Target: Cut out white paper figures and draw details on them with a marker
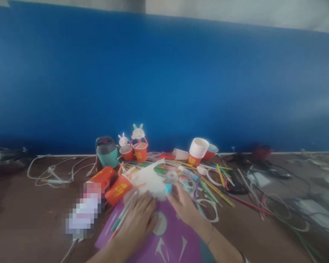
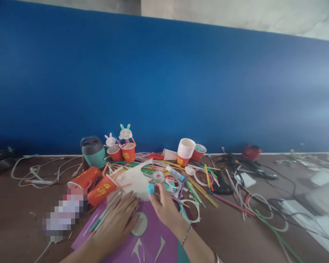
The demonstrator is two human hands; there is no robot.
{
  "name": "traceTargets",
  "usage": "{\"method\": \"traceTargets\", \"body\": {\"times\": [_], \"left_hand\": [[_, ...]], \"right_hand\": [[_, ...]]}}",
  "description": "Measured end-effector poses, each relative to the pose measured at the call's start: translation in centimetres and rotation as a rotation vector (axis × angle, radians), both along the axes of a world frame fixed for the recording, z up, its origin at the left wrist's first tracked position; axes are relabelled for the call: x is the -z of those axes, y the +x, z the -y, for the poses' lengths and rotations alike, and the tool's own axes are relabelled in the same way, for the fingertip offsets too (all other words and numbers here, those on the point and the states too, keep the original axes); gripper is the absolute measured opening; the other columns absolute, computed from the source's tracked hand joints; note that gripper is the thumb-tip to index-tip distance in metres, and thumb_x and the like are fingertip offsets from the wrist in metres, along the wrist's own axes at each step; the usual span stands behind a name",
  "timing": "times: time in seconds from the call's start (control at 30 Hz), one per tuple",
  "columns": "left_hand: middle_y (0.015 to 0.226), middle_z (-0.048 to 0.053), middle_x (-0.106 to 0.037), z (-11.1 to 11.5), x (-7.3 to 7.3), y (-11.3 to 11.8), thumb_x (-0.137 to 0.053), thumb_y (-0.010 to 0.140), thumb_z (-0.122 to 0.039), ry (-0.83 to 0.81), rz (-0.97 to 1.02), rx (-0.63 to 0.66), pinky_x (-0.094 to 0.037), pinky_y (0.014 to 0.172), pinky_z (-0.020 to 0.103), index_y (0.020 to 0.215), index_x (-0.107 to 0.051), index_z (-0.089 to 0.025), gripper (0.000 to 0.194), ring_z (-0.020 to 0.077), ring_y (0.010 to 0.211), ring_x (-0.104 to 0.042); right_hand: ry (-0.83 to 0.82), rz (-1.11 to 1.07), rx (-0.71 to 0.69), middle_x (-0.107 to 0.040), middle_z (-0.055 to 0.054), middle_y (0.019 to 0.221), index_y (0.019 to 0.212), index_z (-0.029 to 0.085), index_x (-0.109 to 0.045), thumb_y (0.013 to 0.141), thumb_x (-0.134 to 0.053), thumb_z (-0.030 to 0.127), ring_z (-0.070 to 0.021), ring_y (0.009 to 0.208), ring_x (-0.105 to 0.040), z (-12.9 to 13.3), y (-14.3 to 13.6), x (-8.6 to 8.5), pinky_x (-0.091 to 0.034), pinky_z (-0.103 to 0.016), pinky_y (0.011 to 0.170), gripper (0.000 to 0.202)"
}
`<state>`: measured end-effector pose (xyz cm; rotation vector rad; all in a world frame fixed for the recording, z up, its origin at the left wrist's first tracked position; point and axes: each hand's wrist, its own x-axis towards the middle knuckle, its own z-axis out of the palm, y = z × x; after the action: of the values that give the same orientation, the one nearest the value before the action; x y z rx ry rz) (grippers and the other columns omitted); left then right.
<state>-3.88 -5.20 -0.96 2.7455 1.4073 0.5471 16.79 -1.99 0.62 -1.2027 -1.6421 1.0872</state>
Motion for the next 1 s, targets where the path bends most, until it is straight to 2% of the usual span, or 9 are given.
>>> {"method": "traceTargets", "body": {"times": [0.27,0.47,0.57,0.77,1.0], "left_hand": [[0.126,0.011,-0.06,0.4,-2.2,0.7,-0.046,0.091,-0.027,-0.141,-0.064,-0.085,-0.038,0.101,0.053,0.124,-0.056,-0.02,0.036,0.0286,0.117,-0.054],[0.131,0.011,-0.058,0.3,-1.7,0.7,-0.044,0.092,-0.028,-0.119,-0.093,-0.068,-0.032,0.103,0.06,0.125,-0.055,-0.018,0.037,0.0307,0.121,-0.051],[0.128,0.009,-0.06,0.2,-1.3,0.6,-0.044,0.092,-0.027,-0.096,-0.079,-0.084,-0.034,0.102,0.059,0.122,-0.057,-0.02,0.034,0.0298,0.119,-0.053],[0.127,0.007,-0.061,0.2,-1.0,0.3,-0.045,0.091,-0.029,-0.083,-0.07,-0.087,-0.039,0.099,0.055,0.12,-0.058,-0.023,0.033,0.0289,0.117,-0.054],[0.127,0.008,-0.061,0.0,-0.9,0.3,-0.046,0.09,-0.029,-0.08,-0.073,-0.083,-0.039,0.099,0.058,0.12,-0.058,-0.022,0.032,0.0292,0.117,-0.055]], "right_hand": [[0.075,0.153,0.033,-0.066,-0.005,0.1,0.106,0.023,-0.051,0.088,-0.05,0.03,-0.0206,0.094,-0.062,0.8,-0.1,-0.4,-0.05,-0.032,0.082,0.019],[0.152,0.234,0.032,-0.065,-0.004,0.093,0.1,0.02,-0.055,0.084,-0.055,0.025,-0.0193,0.086,-0.06,0.8,-0.2,0.2,-0.049,-0.032,0.079,0.017],[0.172,0.257,0.029,-0.065,-0.004,0.087,0.095,0.019,-0.057,0.081,-0.057,0.022,-0.0183,0.079,-0.06,0.8,-0.3,0.3,-0.049,-0.031,0.074,0.014],[0.213,0.234,0.039,-0.067,-0.006,0.095,0.107,0.018,-0.057,0.082,-0.055,0.02,-0.0189,0.082,-0.062,0.7,-0.4,0.3,-0.05,-0.033,0.078,0.025],[0.277,0.304,0.066,-0.066,-0.004,0.087,0.098,0.018,-0.059,0.078,-0.058,0.018,-0.0179,0.077,-0.061,0.8,-0.3,-0.2,-0.05,-0.031,0.072,0.02]]}}
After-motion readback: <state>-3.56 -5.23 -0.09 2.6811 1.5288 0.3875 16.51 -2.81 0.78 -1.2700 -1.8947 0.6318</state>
